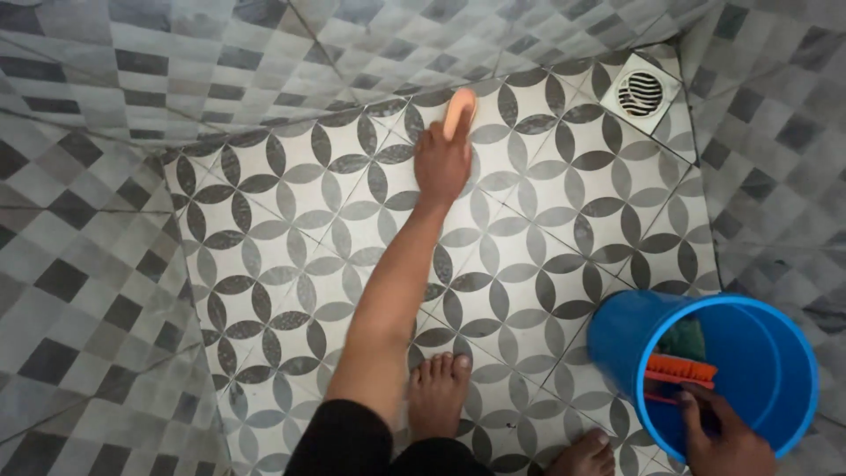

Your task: The person scrubs bathroom floor tiles with a brush, periodically dipping it into a blue bucket, and finishes by cleaning the corner drain area.

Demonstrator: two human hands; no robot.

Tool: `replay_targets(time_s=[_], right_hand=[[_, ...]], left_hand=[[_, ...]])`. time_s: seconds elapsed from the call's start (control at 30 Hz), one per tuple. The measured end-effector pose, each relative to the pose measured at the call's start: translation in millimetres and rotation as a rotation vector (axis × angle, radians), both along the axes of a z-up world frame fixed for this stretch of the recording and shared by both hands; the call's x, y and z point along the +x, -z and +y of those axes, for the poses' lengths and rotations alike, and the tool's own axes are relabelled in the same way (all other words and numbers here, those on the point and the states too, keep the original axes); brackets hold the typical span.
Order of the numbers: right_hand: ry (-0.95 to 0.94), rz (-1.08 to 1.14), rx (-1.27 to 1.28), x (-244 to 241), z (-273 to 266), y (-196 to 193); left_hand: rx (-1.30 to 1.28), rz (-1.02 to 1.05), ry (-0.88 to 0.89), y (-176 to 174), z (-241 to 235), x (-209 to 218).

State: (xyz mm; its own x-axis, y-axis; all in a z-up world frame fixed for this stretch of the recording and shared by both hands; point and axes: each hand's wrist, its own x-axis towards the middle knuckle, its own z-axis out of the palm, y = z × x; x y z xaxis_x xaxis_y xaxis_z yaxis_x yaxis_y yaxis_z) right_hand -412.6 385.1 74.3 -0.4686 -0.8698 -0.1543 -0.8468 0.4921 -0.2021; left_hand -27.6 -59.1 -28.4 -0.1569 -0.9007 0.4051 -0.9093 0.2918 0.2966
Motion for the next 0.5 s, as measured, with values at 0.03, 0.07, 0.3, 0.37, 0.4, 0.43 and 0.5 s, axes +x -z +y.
replay_targets(time_s=[0.03, 0.07, 0.3, 0.37, 0.4, 0.43, 0.5], right_hand=[[0.004, 0.001, -0.001, 9.8, -4.4, -5.9], [-0.001, 0.064, -0.054, 18.6, -7.0, -13.0], [0.012, 0.085, -0.079, 15.3, -2.7, -6.6], [0.049, 0.103, 0.008, 21.2, -9.1, -14.9], [0.070, 0.120, 0.091, 22.3, -13.8, -19.7], [0.072, 0.121, 0.097, 26.1, -13.2, -25.2], [0.025, 0.107, 0.001, 31.9, -20.2, -32.4]], left_hand=[[-0.001, 0.001, 0.004, -0.4, -5.2, -6.8], [0.038, 0.011, -0.011, -0.2, -8.0, -14.5], [0.130, 0.043, 0.357, 27.1, 68.0, -56.6], [0.103, 0.109, 0.440, -3.1, 92.4, -53.0], [0.072, 0.176, 0.505, -18.3, 105.4, -50.3], [0.078, 0.179, 0.506, -17.8, 106.4, -49.0], [0.205, 0.121, 0.542, -17.6, 99.7, -47.1]])
